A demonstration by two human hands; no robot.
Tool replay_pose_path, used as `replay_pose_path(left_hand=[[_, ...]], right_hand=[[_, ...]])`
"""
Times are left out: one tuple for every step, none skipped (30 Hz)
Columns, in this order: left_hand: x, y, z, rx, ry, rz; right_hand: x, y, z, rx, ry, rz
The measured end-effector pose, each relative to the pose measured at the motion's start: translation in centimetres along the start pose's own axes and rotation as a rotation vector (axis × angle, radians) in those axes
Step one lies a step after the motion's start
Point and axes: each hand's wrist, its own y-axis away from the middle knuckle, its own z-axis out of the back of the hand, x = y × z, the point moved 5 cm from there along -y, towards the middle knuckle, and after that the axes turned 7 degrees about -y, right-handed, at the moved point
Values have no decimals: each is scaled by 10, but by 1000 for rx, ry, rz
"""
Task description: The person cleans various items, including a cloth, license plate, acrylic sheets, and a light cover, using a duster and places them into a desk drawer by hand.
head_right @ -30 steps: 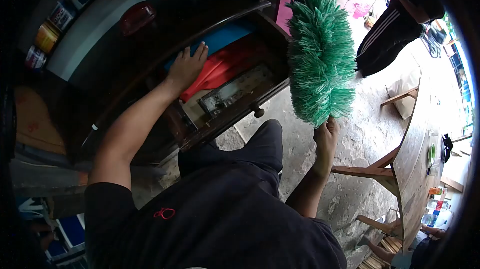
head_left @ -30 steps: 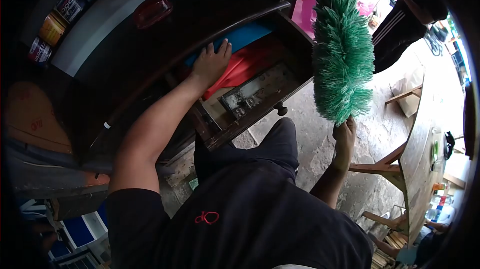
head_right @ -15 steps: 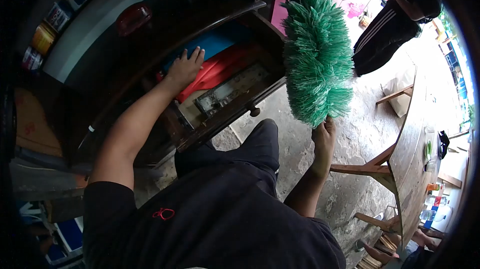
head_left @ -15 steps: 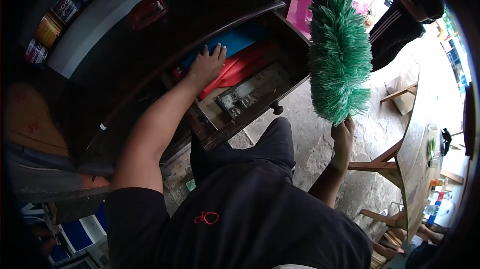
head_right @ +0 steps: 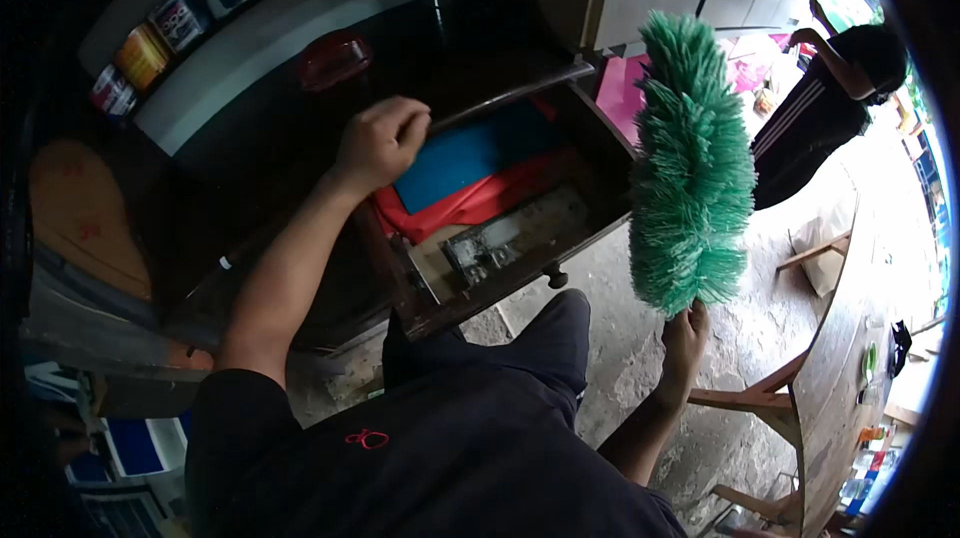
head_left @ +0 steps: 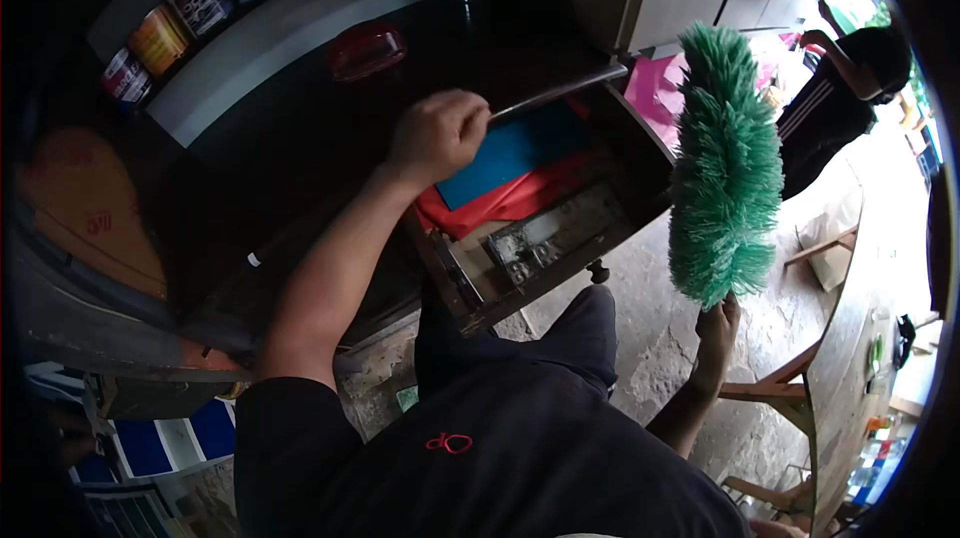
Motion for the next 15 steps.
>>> replay_pose_path(left_hand=[[18, -7, 25, -230, 52, 54], [47, -15, 40, -337, -1, 144], [79, -22, 53, -443, -49, 230], [110, -30, 60, -431, -223, 332], [137, -33, 63, -411, -395, 433], [156, -35, 64, -420, -396, 427], [180, -41, 55, -218, -451, 551], [202, -46, 48, -19, -501, 666], [220, -51, 43, 106, -515, 679], [240, -55, 37, 140, -507, 684], [256, -58, 32, 176, -498, 689], [263, -60, 31, 221, -461, 726], [271, -59, 27, 206, -461, 711], [281, -59, 20, 190, -388, 658], [286, -62, 17, 177, -311, 602]], right_hand=[[0, -2, -1, -9, 1, -1], [3, -2, -4, -34, 17, -9], [4, -2, -9, -21, 12, 1], [5, -2, -11, -22, 13, 9], [6, -1, -14, -27, 13, 12], [10, 0, -21, 23, 13, 14], [12, 3, -25, 51, 44, 24], [14, 6, -29, 75, 73, 40], [18, 12, -34, 39, 113, 23], [20, 14, -34, 60, 174, 30], [20, 18, -34, 80, 237, 36], [24, 22, -40, 108, 197, 91], [27, 25, -39, 98, 188, 108], [25, 27, -38, 122, 221, 69], [24, 29, -36, 143, 258, 30]])
